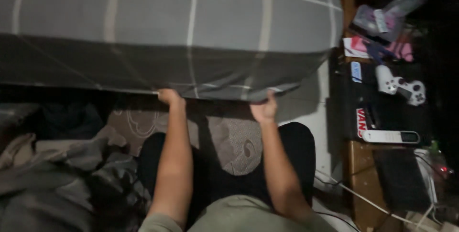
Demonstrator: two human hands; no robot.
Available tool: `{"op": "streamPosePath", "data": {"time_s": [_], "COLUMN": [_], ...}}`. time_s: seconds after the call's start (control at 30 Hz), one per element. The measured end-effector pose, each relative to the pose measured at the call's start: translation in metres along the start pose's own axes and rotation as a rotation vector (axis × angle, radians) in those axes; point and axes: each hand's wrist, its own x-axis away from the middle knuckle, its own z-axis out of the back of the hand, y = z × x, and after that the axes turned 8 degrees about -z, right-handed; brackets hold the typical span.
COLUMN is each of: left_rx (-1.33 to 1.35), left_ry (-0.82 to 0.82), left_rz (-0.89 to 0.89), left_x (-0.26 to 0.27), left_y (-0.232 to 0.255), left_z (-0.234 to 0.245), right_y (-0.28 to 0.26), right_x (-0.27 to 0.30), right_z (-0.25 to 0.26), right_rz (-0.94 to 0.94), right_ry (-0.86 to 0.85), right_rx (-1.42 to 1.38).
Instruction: The recorder organizes the bedding, including pillows and blankets, and adjusts the fitted sheet on a single bed.
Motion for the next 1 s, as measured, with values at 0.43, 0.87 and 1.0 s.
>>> {"op": "streamPosePath", "data": {"time_s": [0.43,0.87,1.0], "left_rx": [0.387,-0.147,-0.485], "left_ry": [-0.73,-1.402,-1.351], "left_rz": [0.338,0.335,0.084], "left_x": [0.262,0.308,0.31], "left_y": [-0.048,-0.16,-0.172], "left_z": [-0.003,0.0,0.006], "right_y": [-0.099,-0.134,-0.124], "right_x": [0.026,0.03,0.016], "right_z": [-0.02,0.021,0.05], "right_rz": [0.318,0.058,0.039], "right_ry": [0.152,0.283,0.416], "right_rx": [-0.181,-0.096,0.044]}}
